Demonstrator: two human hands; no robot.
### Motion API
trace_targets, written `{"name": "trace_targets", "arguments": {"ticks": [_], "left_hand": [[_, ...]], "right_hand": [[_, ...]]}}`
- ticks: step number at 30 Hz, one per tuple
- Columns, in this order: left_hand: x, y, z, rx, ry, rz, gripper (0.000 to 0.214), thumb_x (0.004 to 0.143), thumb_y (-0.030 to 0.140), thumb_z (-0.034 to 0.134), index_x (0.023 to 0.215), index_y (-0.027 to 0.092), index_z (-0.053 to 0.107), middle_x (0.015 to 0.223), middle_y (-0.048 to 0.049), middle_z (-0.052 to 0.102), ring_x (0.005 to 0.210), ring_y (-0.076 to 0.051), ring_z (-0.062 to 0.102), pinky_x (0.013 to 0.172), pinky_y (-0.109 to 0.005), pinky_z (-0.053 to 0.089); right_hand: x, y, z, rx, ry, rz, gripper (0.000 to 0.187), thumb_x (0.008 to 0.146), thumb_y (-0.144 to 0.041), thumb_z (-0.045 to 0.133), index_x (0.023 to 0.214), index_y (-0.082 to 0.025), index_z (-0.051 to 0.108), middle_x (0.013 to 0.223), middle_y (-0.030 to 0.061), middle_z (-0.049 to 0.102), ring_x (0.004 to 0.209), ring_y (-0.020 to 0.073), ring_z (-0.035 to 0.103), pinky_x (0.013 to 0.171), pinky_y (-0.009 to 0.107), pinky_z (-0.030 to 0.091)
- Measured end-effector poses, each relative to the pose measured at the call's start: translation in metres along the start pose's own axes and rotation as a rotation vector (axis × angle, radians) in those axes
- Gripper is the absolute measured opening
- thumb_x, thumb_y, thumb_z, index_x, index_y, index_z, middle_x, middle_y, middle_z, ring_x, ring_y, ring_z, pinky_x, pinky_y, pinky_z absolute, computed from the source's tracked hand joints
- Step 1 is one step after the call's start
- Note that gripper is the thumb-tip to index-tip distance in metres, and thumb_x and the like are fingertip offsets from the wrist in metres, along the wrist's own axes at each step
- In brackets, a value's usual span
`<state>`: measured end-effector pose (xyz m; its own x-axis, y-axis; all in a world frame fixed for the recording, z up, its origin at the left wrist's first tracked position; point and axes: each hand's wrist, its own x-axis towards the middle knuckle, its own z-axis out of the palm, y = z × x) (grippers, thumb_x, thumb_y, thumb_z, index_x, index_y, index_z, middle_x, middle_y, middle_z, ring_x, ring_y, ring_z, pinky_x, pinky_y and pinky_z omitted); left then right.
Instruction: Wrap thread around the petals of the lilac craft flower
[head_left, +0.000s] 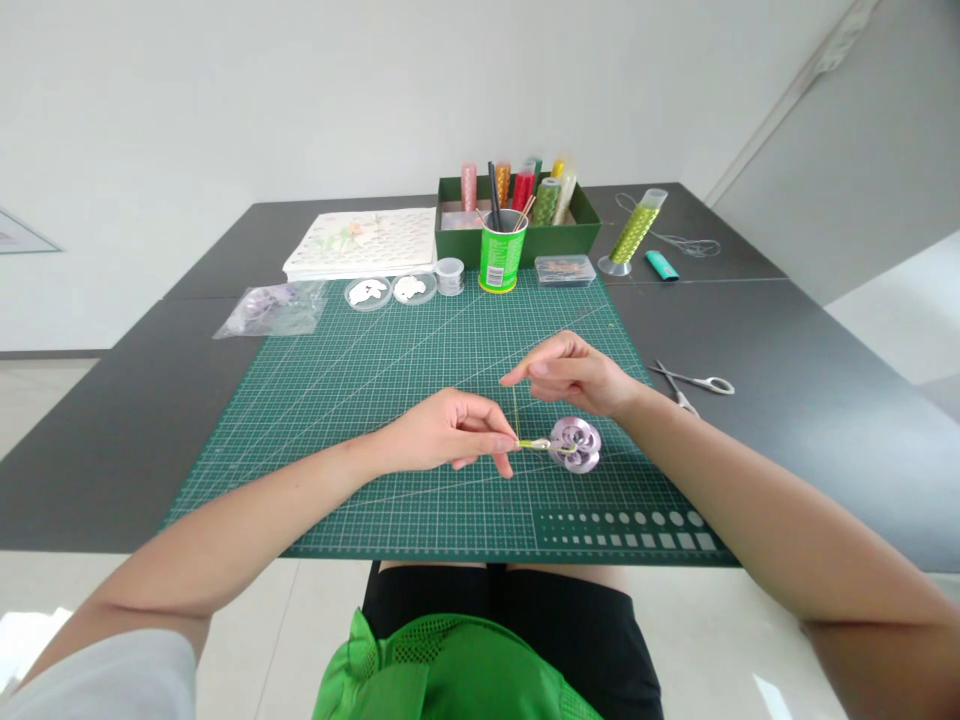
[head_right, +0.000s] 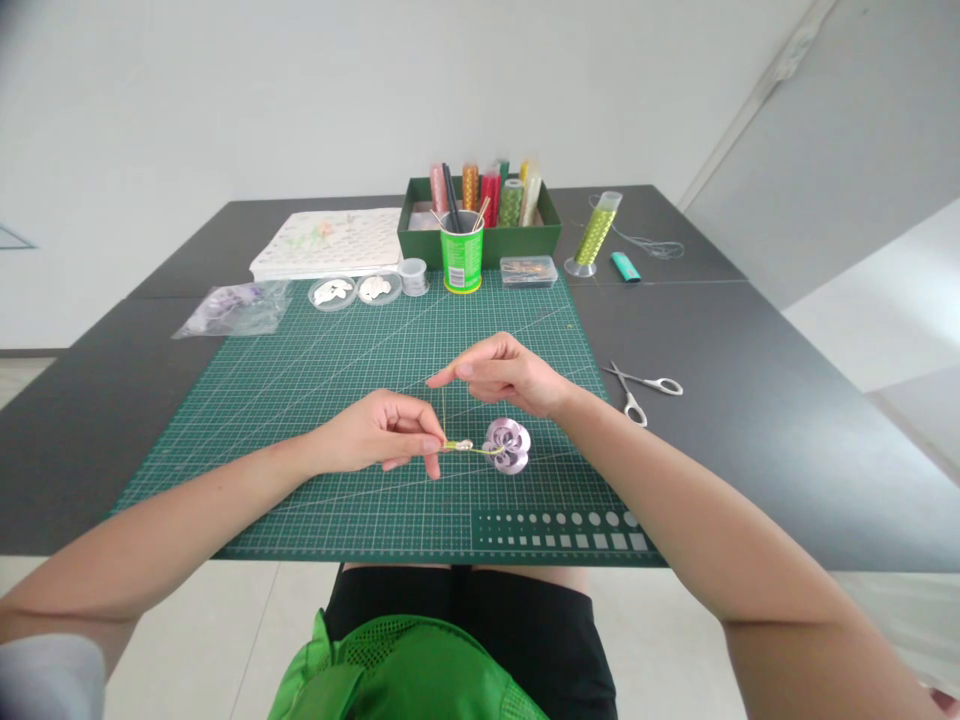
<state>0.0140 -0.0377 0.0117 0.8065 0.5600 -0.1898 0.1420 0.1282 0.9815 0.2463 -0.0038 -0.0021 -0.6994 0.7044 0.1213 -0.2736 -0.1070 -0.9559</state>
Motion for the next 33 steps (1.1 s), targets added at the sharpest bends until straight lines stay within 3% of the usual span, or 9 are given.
{"name": "trace_targets", "arguments": {"ticks": [12, 17, 23, 26, 30, 33], "left_hand": [[-0.004, 0.001, 0.001, 0.119, 0.093, 0.081, 0.015, 0.09, 0.029, 0.071, 0.09, 0.014, 0.073, 0.084, -0.0063, 0.08, 0.049, -0.005, 0.055, 0.047, -0.016, 0.045], [-0.008, 0.0, 0.005, 0.356, 0.149, 0.232, 0.013, 0.092, 0.028, 0.071, 0.094, 0.016, 0.076, 0.087, -0.0041, 0.081, 0.057, -0.008, 0.065, 0.054, -0.018, 0.05], [-0.009, 0.0, 0.005, 0.653, 0.305, 0.447, 0.007, 0.091, 0.023, 0.073, 0.092, 0.018, 0.079, 0.077, 0.0004, 0.079, 0.056, -0.008, 0.065, 0.052, -0.017, 0.045], [-0.008, 0.0, 0.004, 0.667, 0.301, 0.44, 0.007, 0.091, 0.022, 0.073, 0.091, 0.018, 0.078, 0.077, 0.0011, 0.079, 0.056, -0.007, 0.064, 0.052, -0.017, 0.044], [-0.008, 0.001, 0.004, 0.642, 0.21, 0.357, 0.009, 0.093, 0.022, 0.07, 0.091, 0.017, 0.078, 0.074, 0.0032, 0.078, 0.047, -0.004, 0.054, 0.046, -0.017, 0.038], [-0.008, 0.001, 0.005, 0.635, 0.191, 0.342, 0.01, 0.093, 0.023, 0.07, 0.09, 0.017, 0.078, 0.074, 0.0036, 0.078, 0.046, -0.003, 0.051, 0.046, -0.017, 0.035]], "right_hand": [[0.0, 0.001, -0.009, -0.017, -0.035, 0.074, 0.025, 0.09, -0.032, 0.068, 0.101, -0.013, 0.081, 0.042, -0.0122, 0.024, 0.039, 0.0046, 0.014, 0.038, 0.021, 0.01], [0.0, -0.002, -0.014, -0.077, -0.074, 0.145, 0.028, 0.09, -0.036, 0.071, 0.1, -0.012, 0.081, 0.041, -0.0117, 0.026, 0.037, 0.0044, 0.016, 0.036, 0.02, 0.01], [0.002, -0.007, -0.014, -0.155, 0.019, 0.156, 0.027, 0.083, -0.036, 0.077, 0.092, -0.011, 0.082, 0.043, -0.0063, 0.045, 0.039, 0.005, 0.028, 0.036, 0.022, 0.014], [0.001, -0.006, -0.015, -0.126, 0.022, 0.128, 0.027, 0.084, -0.036, 0.076, 0.093, -0.012, 0.083, 0.042, -0.007, 0.043, 0.039, 0.0048, 0.025, 0.036, 0.022, 0.013], [-0.001, -0.004, -0.013, -0.069, -0.071, 0.084, 0.027, 0.092, -0.036, 0.07, 0.102, -0.014, 0.082, 0.039, -0.011, 0.027, 0.038, 0.0048, 0.016, 0.037, 0.021, 0.01], [-0.002, -0.004, -0.012, -0.054, -0.107, 0.063, 0.025, 0.094, -0.034, 0.068, 0.103, -0.016, 0.082, 0.041, -0.0107, 0.026, 0.04, 0.0049, 0.016, 0.039, 0.021, 0.011]]}}
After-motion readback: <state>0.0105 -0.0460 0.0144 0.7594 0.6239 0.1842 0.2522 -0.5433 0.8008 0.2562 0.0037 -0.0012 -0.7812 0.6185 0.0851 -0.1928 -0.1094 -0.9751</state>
